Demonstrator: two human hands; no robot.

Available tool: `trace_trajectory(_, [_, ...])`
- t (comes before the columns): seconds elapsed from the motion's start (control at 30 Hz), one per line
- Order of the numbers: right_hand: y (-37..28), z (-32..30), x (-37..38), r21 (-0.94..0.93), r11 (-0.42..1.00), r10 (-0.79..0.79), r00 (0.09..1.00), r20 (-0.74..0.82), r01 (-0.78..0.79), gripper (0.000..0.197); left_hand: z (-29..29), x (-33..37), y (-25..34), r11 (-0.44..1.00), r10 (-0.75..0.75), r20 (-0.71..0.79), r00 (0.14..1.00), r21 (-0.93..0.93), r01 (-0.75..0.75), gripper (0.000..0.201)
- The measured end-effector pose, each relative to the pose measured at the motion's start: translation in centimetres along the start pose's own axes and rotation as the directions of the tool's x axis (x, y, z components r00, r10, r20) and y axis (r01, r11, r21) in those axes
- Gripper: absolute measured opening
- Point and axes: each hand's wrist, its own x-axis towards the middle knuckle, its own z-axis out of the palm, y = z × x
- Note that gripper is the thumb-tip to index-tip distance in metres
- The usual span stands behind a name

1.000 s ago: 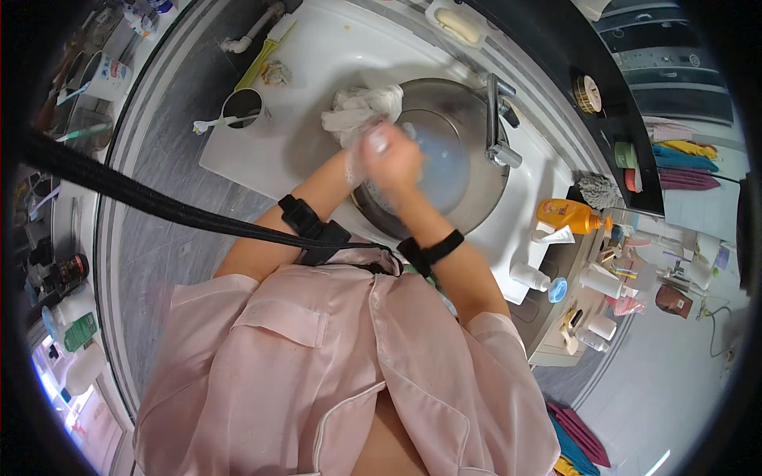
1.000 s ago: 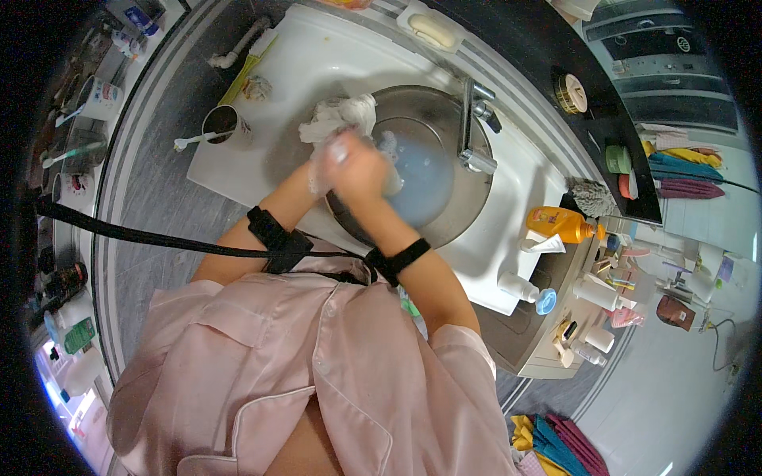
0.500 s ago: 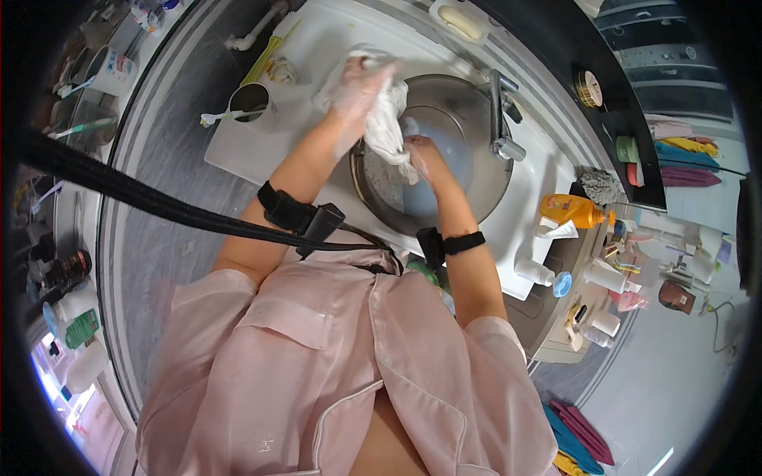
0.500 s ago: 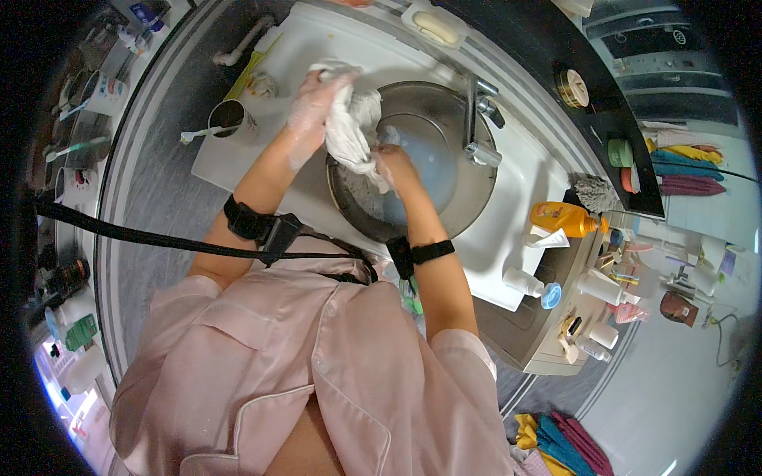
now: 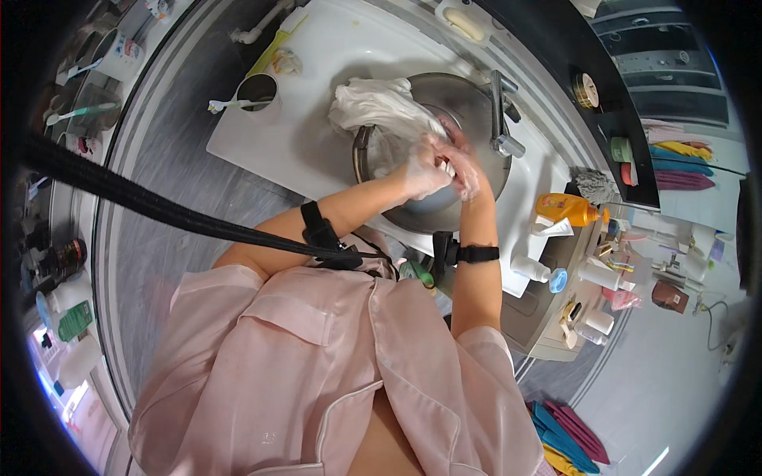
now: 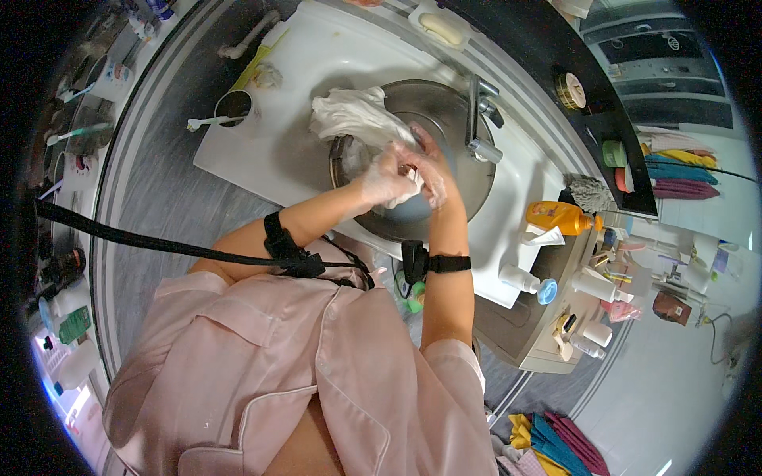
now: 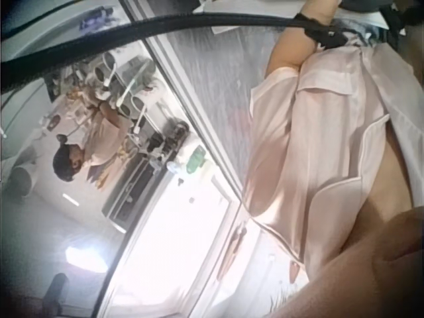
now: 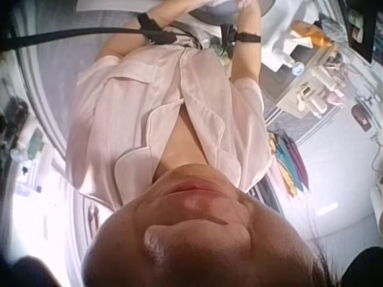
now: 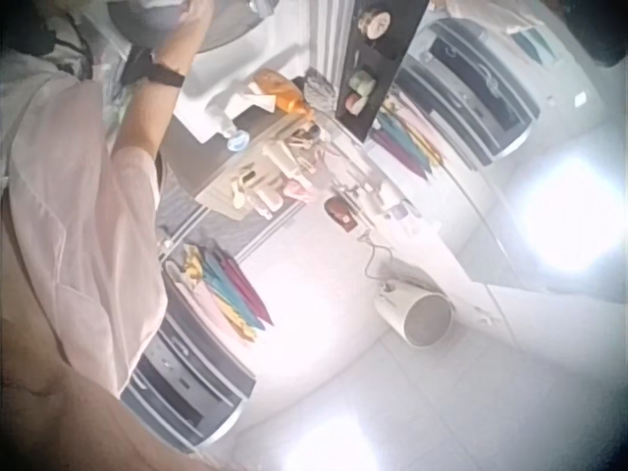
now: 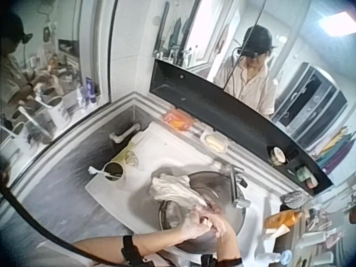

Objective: Washing a white piece of clothing by hand in a sink with soap.

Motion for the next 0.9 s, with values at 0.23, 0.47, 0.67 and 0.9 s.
trace_trajectory(0.23, [-1.7, 3.7, 0.3, -0.157, 0.944, -0.318, 0.924, -0.211, 0.289, 0.024, -4.0, 2.6, -4.5, 0.536, -0.239, -0.062, 0.969, -0.840, 0.079, 0.057])
trace_trajectory(0.47, [-0.7, 13.6, -4.5, -0.742, 0.311, -0.669, 0.692, 0.273, 0.594, 0.022, -9.5, 4.2, -7.3, 0.155, 0.271, 0.084, 0.959, -0.987, 0.042, 0.048])
trace_trajectory(0.67, [-0.1, 13.5, -1.3, -0.944, 0.032, -0.662, 0.714, 0.227, 0.330, 0.025, -7.8, 9.6, -15.2, 0.092, 0.583, 0.192, 0.789, -0.981, 0.171, 0.037])
trace_trajectory(0.9, [0.0, 10.3, 4.7, -0.887, 0.417, -0.740, 0.640, -0.204, 0.199, 0.030, -6.2, 6.3, -6.4, 0.299, 0.023, 0.083, 0.996, -0.951, 0.072, 0.038])
